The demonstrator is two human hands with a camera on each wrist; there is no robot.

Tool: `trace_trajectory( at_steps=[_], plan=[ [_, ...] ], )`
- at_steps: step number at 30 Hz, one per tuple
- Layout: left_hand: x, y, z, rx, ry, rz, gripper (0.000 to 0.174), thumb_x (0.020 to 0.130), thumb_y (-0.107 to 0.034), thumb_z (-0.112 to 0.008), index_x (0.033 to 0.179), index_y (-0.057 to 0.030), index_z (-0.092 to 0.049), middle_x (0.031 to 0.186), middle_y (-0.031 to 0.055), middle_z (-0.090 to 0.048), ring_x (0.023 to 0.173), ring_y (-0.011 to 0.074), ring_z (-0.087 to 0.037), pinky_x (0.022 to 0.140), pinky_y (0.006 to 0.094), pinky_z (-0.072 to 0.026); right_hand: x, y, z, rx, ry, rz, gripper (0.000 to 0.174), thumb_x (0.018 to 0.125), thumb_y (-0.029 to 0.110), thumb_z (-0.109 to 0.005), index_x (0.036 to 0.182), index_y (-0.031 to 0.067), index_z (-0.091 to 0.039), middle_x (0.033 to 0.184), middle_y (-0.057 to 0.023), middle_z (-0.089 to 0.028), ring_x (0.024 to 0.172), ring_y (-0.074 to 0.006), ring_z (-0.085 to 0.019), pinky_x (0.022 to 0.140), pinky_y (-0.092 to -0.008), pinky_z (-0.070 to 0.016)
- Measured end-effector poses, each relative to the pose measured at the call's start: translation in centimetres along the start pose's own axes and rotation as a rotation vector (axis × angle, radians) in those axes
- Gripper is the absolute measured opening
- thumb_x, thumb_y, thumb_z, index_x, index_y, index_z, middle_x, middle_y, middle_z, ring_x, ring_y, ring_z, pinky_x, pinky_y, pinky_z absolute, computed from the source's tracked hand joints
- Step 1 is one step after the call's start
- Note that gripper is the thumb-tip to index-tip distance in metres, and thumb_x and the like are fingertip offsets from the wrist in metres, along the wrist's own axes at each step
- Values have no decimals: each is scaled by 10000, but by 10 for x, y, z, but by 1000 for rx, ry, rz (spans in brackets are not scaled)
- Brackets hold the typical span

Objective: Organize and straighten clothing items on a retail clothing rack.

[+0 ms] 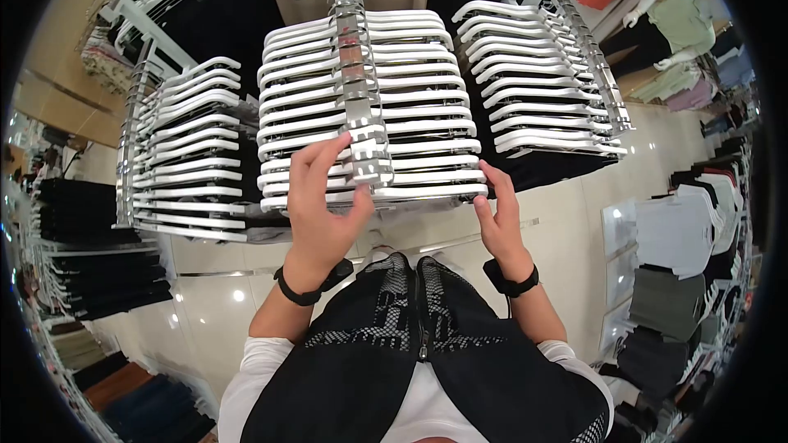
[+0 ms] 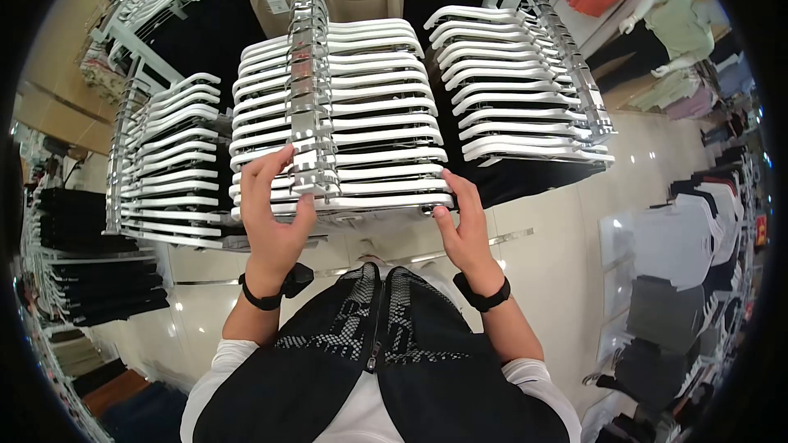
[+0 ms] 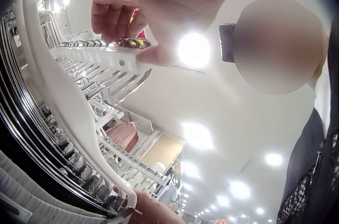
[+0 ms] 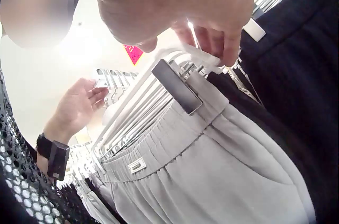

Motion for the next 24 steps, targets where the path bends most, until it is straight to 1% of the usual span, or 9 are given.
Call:
trace_trajectory(
  at_steps=[1, 4, 5, 9, 12, 15, 18, 21, 24],
  plan=[
    [2, 2, 1, 3, 3, -41, 637, 717, -19, -740, 1346, -19, -639, 1197, 160, -627, 1078, 305, -630, 928, 392, -539, 0, 2, 0, -9, -9, -12, 509, 1023, 233, -619, 1458, -8, -507, 1403, -211, -572, 1285, -350, -560, 1105, -429, -429],
    [0, 12, 1, -40, -2, -68, 654, 701, -17, -758, 1345, -19, -642, 1196, 157, -635, 1065, 298, -636, 919, 389, -542, -1, 4, -5, -41, -42, -39, 487, 1015, 211, -632, 1436, -9, -528, 1389, -199, -583, 1252, -337, -571, 1084, -421, -442],
    [-1, 15, 1, -43, 4, -97, 672, 690, -25, -788, 1346, -14, -643, 1199, 153, -645, 1060, 287, -644, 909, 378, -550, -1, 6, -7, -53, -55, -44, 482, 1013, 206, -634, 1431, -10, -532, 1386, -196, -585, 1244, -334, -574, 1079, -419, -446],
    [0, 23, 2, -124, 34, -127, 661, 700, -38, -820, 1338, -10, -649, 1202, 151, -655, 1068, 284, -650, 896, 368, -559, 0, 12, -10, -109, -94, -71, 463, 1009, 189, -638, 1413, -16, -542, 1375, -191, -591, 1220, -320, -581, 1056, -408, -460],
    [2, 26, 3, -153, 36, -152, 647, 703, -41, -823, 1327, -9, -655, 1200, 148, -654, 1068, 283, -649, 891, 370, -560, 0, 8, -12, -125, -111, -52, 454, 1006, 178, -642, 1401, -21, -545, 1366, -191, -595, 1214, -322, -584, 1049, -406, -464],
    [1, 27, 3, -150, 34, -171, 638, 708, -47, -824, 1323, -6, -659, 1202, 142, -653, 1073, 287, -649, 899, 376, -557, 2, 5, -13, -131, -120, -14, 456, 984, 179, -668, 1380, -19, -560, 1324, -194, -607, 1186, -327, -593, 1026, -411, -474],
    [-3, 28, 2, -124, 53, -172, 641, 727, -60, -798, 1346, 4, -641, 1246, 154, -623, 1130, 292, -611, 967, 386, -508, 9, -2, -7, -136, -93, 56, 468, 949, 179, -707, 1355, -11, -576, 1287, -198, -615, 1162, -336, -600, 1009, -415, -483],
    [-4, 16, 0, -29, -7, -128, 645, 722, -30, -793, 1349, -6, -645, 1206, 150, -647, 1096, 310, -641, 926, 389, -546, 17, -7, 2, -109, -34, 127, 489, 906, 165, -746, 1338, 1, -586, 1258, -201, -620, 1142, -348, -605, 996, -421, -490],
    [-9, 8, -3, 51, -51, -94, 630, 734, -31, -776, 1349, 2, -641, 1231, 162, -636, 1112, 328, -639, 932, 400, -548, 25, -10, 8, -97, 12, 226, 513, 847, 125, -785, 1317, 17, -609, 1219, -185, -623, 1104, -342, -616, 954, -423, -514]
  ],
)
Point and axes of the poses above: each hand's wrist, its own x-axis towards the middle knuckle, its own z-axis out of the back of the hand, y = z × x, the point moved 3 cm from there along x, towards the middle knuckle
